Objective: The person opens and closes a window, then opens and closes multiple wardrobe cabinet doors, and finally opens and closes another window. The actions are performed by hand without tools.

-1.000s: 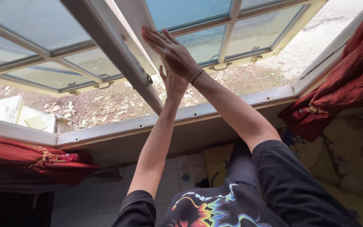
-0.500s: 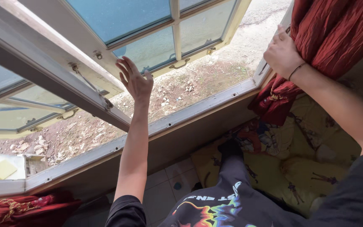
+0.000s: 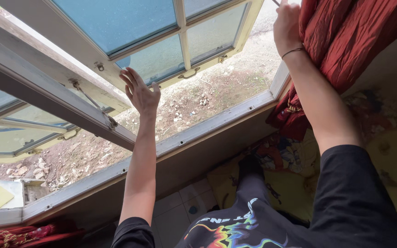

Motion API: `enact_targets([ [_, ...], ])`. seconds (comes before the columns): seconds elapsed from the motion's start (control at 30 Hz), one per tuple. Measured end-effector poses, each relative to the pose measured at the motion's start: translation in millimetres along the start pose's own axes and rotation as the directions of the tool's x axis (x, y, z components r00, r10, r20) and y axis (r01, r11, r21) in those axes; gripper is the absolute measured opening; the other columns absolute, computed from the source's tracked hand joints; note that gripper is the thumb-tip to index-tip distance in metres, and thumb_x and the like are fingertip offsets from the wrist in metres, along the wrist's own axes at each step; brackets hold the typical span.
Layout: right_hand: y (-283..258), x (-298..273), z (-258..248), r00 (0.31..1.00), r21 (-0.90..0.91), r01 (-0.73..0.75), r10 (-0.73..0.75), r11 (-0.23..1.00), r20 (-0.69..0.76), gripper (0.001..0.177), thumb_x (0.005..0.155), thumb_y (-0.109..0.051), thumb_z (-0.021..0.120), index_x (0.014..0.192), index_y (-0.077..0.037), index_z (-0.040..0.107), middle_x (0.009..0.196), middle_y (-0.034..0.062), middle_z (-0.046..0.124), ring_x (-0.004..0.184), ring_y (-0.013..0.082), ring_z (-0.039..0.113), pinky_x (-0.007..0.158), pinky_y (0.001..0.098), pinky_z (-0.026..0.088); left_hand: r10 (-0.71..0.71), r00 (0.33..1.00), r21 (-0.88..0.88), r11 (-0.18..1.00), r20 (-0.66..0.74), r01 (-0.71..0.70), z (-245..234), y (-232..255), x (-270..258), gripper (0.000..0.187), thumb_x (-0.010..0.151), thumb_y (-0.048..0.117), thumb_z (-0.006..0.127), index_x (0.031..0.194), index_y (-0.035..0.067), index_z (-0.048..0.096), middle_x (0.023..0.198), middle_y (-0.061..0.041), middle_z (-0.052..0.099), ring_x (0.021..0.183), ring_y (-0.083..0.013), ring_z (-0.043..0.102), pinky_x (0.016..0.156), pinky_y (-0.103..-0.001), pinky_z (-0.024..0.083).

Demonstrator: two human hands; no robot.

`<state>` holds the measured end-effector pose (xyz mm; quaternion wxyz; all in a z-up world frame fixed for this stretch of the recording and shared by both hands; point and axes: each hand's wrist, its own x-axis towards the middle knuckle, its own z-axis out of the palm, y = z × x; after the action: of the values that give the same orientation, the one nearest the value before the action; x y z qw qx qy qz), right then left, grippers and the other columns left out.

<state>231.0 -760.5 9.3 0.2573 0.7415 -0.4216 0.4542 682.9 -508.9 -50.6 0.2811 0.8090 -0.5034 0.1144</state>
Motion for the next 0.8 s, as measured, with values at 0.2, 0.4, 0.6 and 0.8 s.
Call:
enact_targets([
  [0.2, 14, 0, 18, 0.982, -0.030, -0.140, 0.143, 0.990, 0.121, 0.012, 0.101, 0.001, 0.064, 0.108, 0.008, 0.070, 0.084, 0.0261, 0.069, 0.080, 0.0361, 0.072, 0.063, 0.0431, 0.055, 0.010, 1.000, 0.031, 0.999, -0.012, -0.009, 0, 3, 2, 0.108, 0.089, 0.035, 0.067, 0.163, -0.001, -0.002, 0.172, -0.023, 0.001, 0.159, -0.0355, 0.001, 0.128, -0.048, 0.017],
  [0.4, 9, -13, 21, 0.992, -0.363, -0.044, 0.084, 0.931, 0.098, 0.008, 0.096, -0.005, 0.065, 0.095, -0.001, 0.072, 0.082, 0.0208, 0.070, 0.078, 0.0335, 0.072, 0.069, 0.0435, 0.057, -0.014, 1.000, 0.043, 0.999, 0.013, 0.014, -2, 5, 1, 0.106, 0.089, 0.035, 0.065, 0.163, -0.003, 0.000, 0.171, -0.024, 0.001, 0.159, -0.0365, 0.001, 0.127, -0.049, 0.020],
  [0.6, -5, -2, 24, 0.914, -0.219, -0.189, 0.253, 0.957, 0.316, 0.015, 0.105, -0.003, 0.063, 0.113, 0.007, 0.071, 0.097, 0.0254, 0.070, 0.089, 0.0358, 0.070, 0.074, 0.0432, 0.056, 0.000, 0.997, 0.035, 0.999, -0.076, 0.003, 13, 1, 1, 0.108, 0.089, 0.033, 0.068, 0.162, -0.003, -0.002, 0.171, -0.023, -0.002, 0.159, -0.0358, 0.004, 0.127, -0.050, 0.022],
  [0.8, -75, -2, -57, 0.997, -0.267, 0.077, -0.074, 0.961, 0.021, 0.051, 0.083, -0.025, 0.078, 0.123, 0.007, 0.071, 0.109, 0.0175, 0.071, 0.105, 0.0318, 0.068, 0.089, 0.0359, 0.056, -0.034, 0.999, -0.058, 0.998, -0.031, 0.032, 9, 9, -3, 0.108, 0.090, 0.035, 0.069, 0.161, -0.001, -0.005, 0.169, -0.022, -0.005, 0.157, -0.0351, 0.011, 0.124, -0.050, 0.027],
])
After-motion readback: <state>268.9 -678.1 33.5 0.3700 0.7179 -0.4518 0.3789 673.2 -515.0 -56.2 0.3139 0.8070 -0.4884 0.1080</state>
